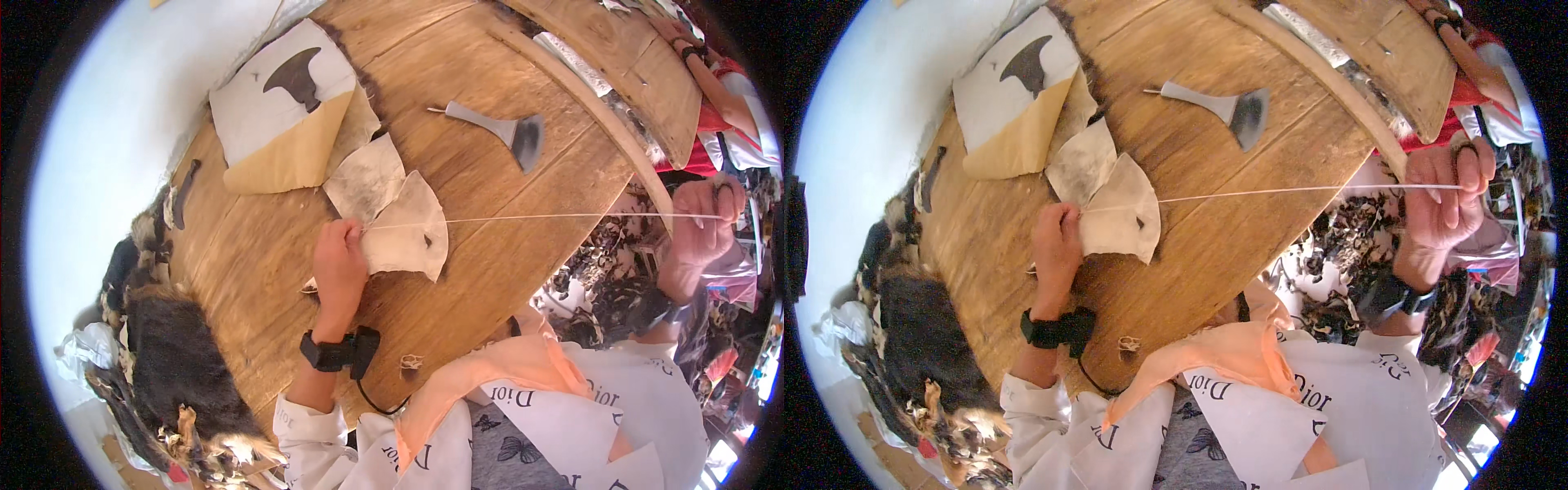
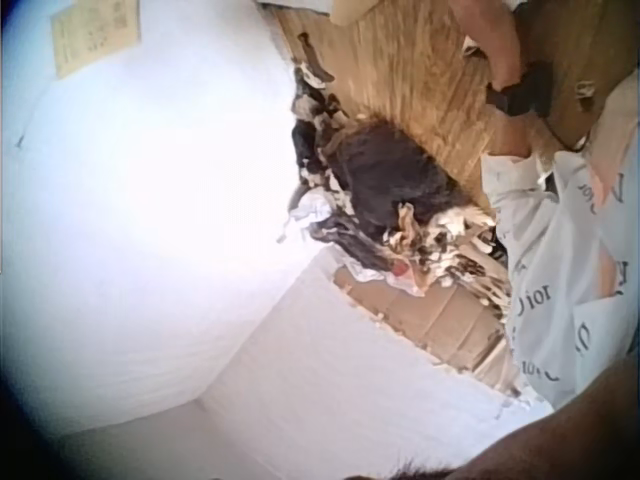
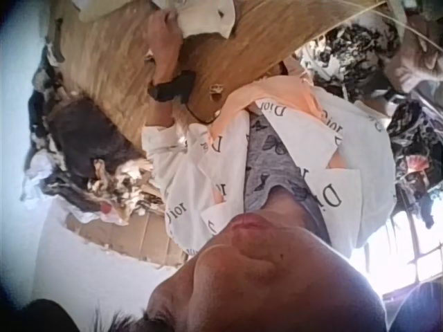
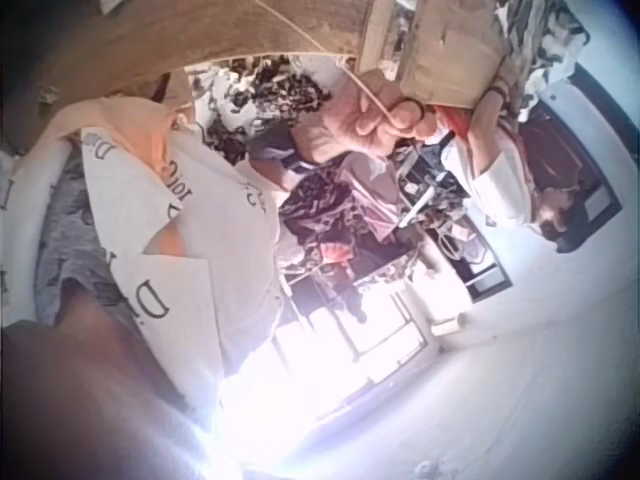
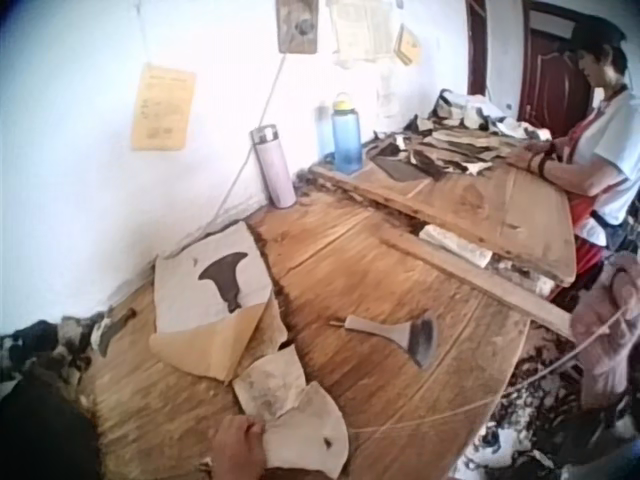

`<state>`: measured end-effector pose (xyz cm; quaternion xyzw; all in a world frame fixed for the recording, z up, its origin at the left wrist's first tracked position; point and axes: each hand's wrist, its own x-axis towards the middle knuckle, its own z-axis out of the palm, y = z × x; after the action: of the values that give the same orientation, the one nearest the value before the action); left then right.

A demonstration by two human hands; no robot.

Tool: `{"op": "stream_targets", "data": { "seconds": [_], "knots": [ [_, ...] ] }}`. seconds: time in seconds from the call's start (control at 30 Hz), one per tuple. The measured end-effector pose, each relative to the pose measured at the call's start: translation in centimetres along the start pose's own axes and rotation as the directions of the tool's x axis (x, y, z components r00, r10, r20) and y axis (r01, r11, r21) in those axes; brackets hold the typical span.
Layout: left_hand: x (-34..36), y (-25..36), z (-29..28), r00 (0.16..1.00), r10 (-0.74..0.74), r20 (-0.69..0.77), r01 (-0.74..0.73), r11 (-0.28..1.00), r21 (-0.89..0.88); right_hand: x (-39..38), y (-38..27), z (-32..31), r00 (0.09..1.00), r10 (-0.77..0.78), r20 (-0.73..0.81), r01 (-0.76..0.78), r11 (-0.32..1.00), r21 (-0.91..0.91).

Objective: The person cuts a piece of fur using a hand tool, sews the edges together with a needle and thread, and then repeats the process with another piece of fur.

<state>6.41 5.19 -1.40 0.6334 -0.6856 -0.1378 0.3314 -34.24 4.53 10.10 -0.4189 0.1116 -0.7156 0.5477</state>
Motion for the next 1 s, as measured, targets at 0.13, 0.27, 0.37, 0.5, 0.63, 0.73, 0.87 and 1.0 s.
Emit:
{"op": "stream_targets", "data": {
  "seconds": [0.13,0.27,0.37,0.5,0.63,0.73,0.87,1.0],
  "knots": [
    [0.9,1.1,-1.5,0.999,-0.035,0.022,0.035,0.999,-0.007,-1.4,-1.3,0.3,0.997,0.077,-0.002,-0.077,0.993,-0.091],
    [1.6,1.6,-1.5,0.949,-0.014,0.316,0.108,0.953,-0.282,-1.8,-2.5,0.4,0.962,0.237,-0.134,-0.251,0.963,-0.099],
    [2.2,0.9,-0.7,0.897,-0.125,0.423,0.279,0.904,-0.323,-1.6,-3.4,0.4,0.865,0.434,-0.254,-0.491,0.837,-0.243],
    [2.2,0.7,0.1,0.856,-0.288,0.428,0.434,0.851,-0.294,-2.2,-4.5,1.5,0.804,0.486,-0.344,-0.591,0.581,-0.560],
    [2.3,0.3,0.0,0.862,-0.239,0.447,0.385,0.882,-0.272,-2.1,-6.6,0.8,0.794,0.482,-0.370,-0.579,0.414,-0.702],
    [2.3,1.0,-0.1,0.861,-0.278,0.426,0.429,0.847,-0.314,-1.0,-8.8,-2.2,0.848,0.077,-0.524,-0.492,0.481,-0.726],
    [2.6,1.6,0.2,0.937,-0.151,0.315,0.223,0.953,-0.206,0.4,-11.8,-10.4,0.878,-0.206,-0.433,-0.437,0.025,-0.899],
    [3.2,3.3,1.4,0.974,0.189,0.127,-0.215,0.947,0.239,1.8,-2.8,-11.3,0.884,0.015,-0.466,-0.461,-0.120,-0.879]
  ]
}}
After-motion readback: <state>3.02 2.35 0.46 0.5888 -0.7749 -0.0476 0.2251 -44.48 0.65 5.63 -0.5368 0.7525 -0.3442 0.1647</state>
